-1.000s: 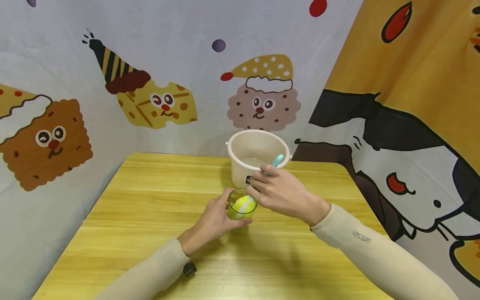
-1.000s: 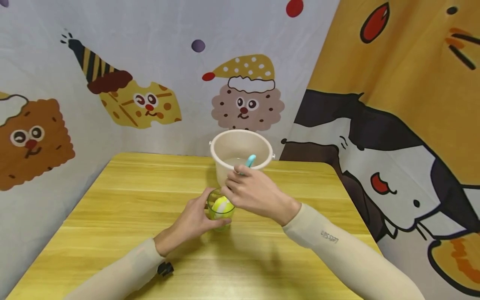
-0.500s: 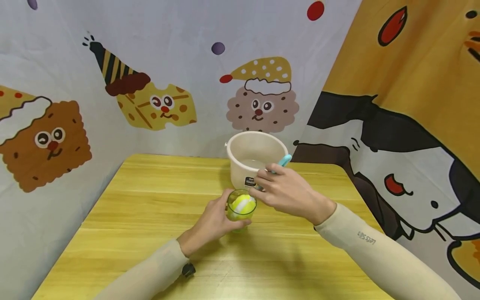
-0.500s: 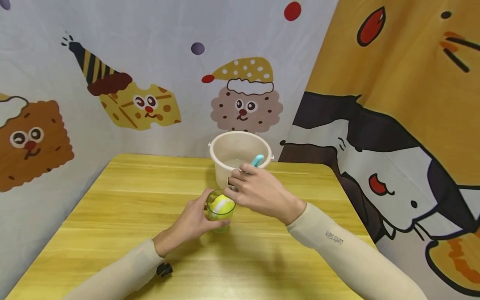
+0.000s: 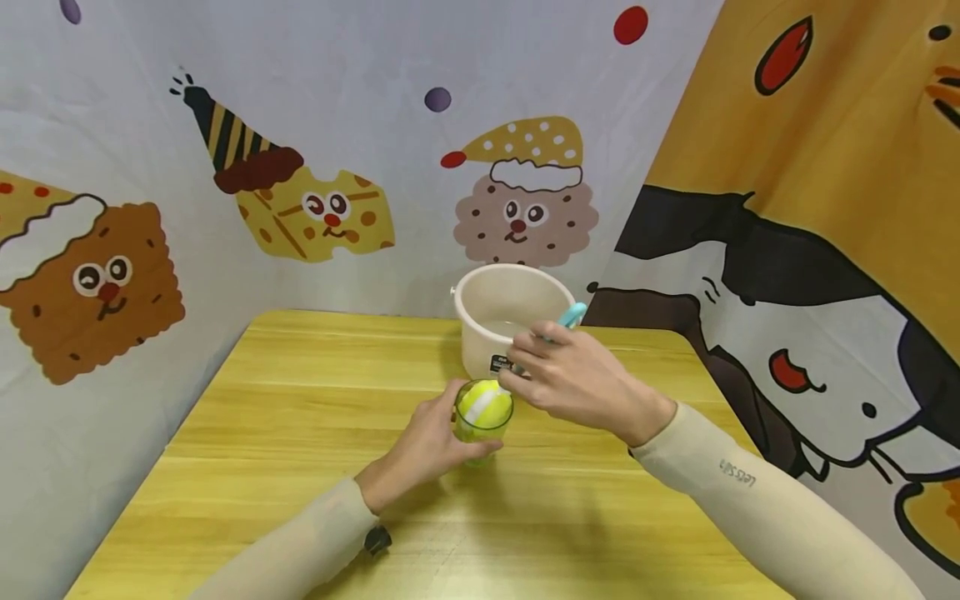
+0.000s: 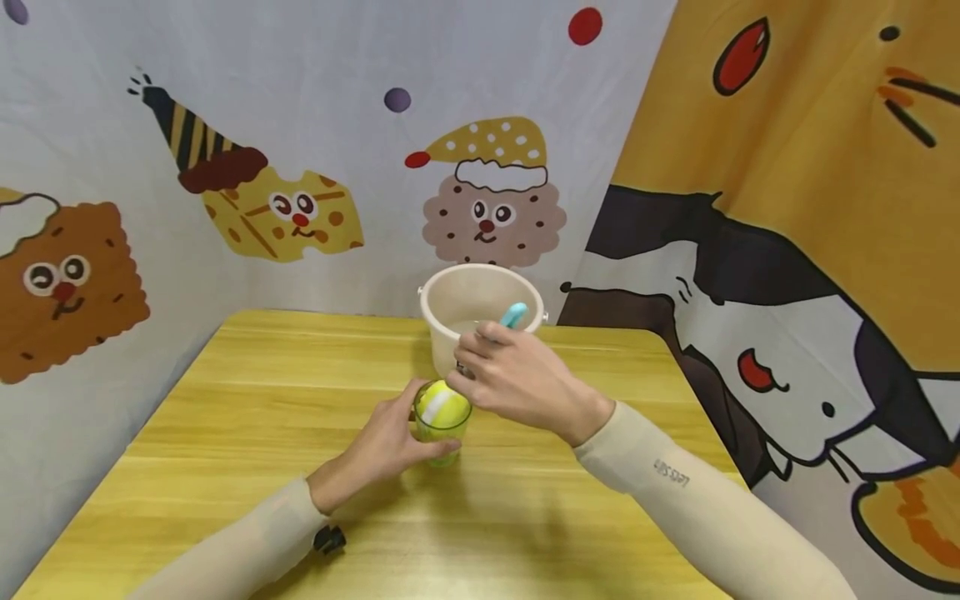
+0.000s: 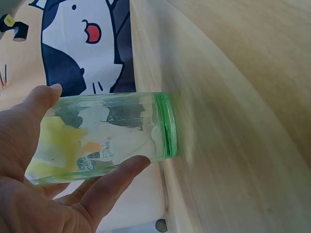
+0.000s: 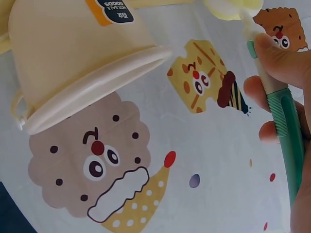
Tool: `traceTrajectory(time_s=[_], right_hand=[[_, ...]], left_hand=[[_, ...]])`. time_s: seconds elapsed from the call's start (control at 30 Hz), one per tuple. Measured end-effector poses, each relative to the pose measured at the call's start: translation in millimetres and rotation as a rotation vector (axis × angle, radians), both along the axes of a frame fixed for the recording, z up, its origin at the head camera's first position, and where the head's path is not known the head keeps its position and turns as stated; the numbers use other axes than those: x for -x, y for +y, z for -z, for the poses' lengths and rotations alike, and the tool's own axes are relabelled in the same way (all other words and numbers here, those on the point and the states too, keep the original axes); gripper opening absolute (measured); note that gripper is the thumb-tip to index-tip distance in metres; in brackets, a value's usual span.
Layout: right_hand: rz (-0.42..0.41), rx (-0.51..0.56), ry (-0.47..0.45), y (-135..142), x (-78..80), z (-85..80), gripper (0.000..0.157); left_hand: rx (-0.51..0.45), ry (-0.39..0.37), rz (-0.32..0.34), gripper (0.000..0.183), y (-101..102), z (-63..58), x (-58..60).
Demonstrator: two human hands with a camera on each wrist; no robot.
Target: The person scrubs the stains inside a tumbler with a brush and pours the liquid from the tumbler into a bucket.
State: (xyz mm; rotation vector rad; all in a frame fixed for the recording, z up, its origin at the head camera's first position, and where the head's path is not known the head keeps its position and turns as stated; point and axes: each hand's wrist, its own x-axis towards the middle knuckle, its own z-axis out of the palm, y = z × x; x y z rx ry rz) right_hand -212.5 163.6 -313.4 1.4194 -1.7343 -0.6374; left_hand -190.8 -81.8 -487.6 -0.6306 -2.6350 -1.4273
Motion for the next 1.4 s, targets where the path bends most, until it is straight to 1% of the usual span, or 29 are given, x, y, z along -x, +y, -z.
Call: traceTrajectory(time_s=[0.1,0.2,0.33,0.63,1.03,1.4], right_hand=[[-0.003,0.000,0.002,-2.4,0.3,-1.6,0.013],[0.001,-0.004,0.009,-4.8,0.5,-2.8,0.016],[0.025,-0.022,0.023,-7.9,-0.4,-5.1,0.021],[0.071,-0.056,0.039,-12.1,-0.6,-8.6,0.022],[0.090,-0.067,0.034,-13.4,0.0,-11.4,0.023],[0.097,-0.076,0.022,-13.4,0.1,-13.0,0.023]], left_hand=[[0.004,-0.007,-0.005,0.085,0.0,-0.4,0.1],[0.005,-0.014,-0.009,0.084,0.1,-0.6,-0.3],[0.001,-0.021,-0.007,0.085,0.1,-0.8,-0.6],[-0.007,-0.023,0.002,0.084,0.0,-1.4,-0.7],[-0.003,-0.022,0.001,0.082,0.0,-0.6,0.1],[0.016,-0.028,0.004,0.085,-0.9,-1.5,-0.4]])
